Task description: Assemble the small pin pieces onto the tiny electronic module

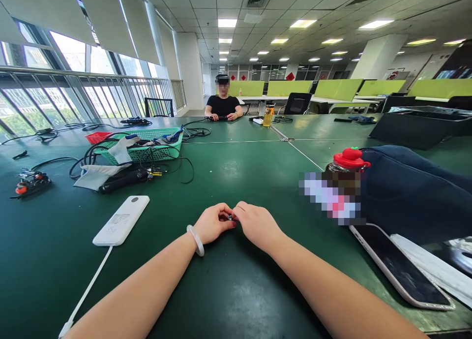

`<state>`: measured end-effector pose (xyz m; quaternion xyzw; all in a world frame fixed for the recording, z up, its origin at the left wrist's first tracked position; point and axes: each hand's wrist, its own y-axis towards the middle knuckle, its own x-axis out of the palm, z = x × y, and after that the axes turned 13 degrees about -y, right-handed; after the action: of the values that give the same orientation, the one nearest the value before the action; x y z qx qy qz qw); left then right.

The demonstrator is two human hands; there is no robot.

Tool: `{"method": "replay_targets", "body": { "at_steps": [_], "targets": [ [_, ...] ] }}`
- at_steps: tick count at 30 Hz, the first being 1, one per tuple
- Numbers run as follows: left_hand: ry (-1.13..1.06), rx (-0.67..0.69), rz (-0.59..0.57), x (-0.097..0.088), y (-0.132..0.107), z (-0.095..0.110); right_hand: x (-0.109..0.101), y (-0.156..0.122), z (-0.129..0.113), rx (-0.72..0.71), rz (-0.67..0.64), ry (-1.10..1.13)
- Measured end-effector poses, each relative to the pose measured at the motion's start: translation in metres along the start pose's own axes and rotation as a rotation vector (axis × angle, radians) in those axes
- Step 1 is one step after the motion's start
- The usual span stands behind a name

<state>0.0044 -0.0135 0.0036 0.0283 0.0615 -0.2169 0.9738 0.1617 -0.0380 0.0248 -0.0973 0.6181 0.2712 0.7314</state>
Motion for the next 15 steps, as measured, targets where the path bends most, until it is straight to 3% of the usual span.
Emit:
{"method": "replay_targets", "body": {
  "at_steps": [10, 15],
  "targets": [
    [-0.005, 0.007, -0.005, -0.0015, 0.0014, -0.0043, -0.0031, 0.0011, -0.0002, -0.015, -0.005, -0.058],
    [-0.054, 0.031, 0.061, -0.0032, 0.0027, -0.0049, -0.0024, -0.0008, 0.0089, 0.081, 0.018, 0.036]
  ]
}}
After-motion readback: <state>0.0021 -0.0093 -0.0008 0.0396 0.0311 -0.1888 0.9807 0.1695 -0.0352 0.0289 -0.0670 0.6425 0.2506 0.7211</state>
